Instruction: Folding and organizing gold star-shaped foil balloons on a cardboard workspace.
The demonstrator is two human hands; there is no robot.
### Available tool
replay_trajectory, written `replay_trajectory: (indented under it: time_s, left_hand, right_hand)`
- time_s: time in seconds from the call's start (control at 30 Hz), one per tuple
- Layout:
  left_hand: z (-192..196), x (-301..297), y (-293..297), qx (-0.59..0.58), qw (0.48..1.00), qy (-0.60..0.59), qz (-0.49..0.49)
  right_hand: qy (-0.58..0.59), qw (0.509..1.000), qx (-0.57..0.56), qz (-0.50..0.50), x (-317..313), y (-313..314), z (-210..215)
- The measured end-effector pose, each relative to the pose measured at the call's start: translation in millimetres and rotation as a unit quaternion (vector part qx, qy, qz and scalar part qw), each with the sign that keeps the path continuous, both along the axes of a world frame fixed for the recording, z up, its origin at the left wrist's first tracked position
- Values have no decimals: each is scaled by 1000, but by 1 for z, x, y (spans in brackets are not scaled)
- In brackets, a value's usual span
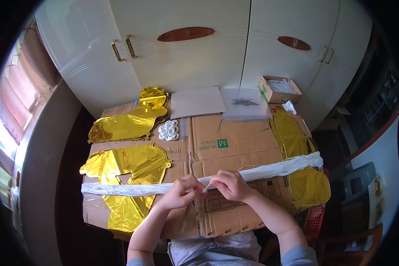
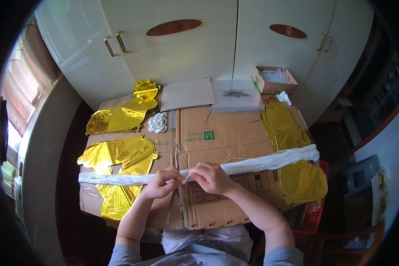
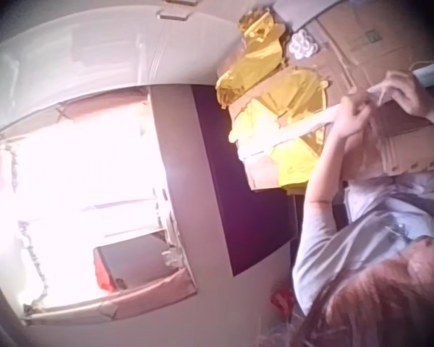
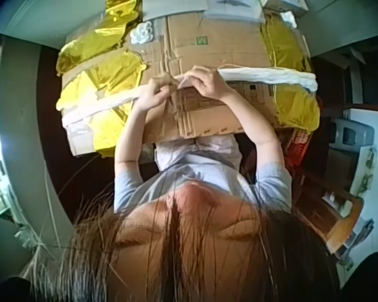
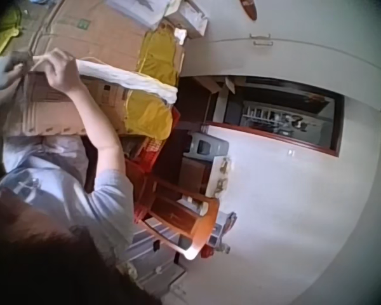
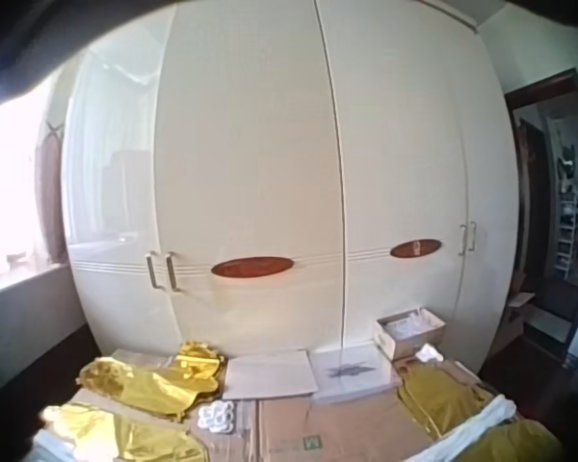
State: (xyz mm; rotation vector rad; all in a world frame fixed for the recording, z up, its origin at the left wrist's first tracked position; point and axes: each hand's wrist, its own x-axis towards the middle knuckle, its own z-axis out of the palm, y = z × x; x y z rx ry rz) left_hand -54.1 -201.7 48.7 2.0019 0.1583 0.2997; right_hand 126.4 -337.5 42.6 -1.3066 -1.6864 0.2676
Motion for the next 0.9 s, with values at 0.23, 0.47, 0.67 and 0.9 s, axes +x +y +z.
replay_trajectory:
  time_s: [0.23,0.47,0.67,0.9]
  left_hand:
    - [0,7,-3,60,992,-82,78]
    - [-3,6,-12,-241,962,-118,55]
    - [-10,0,2,-133,988,-47,-61]
    - [-4,10,-11,-60,992,-99,56]
  right_hand:
    - [30,999,8,25,-4,0,2]
    - [-14,999,29,23,-11,7,-11]
    - [31,997,23,-66,-1,0,3]
    - [-2,996,86,-24,-6,-1,0]
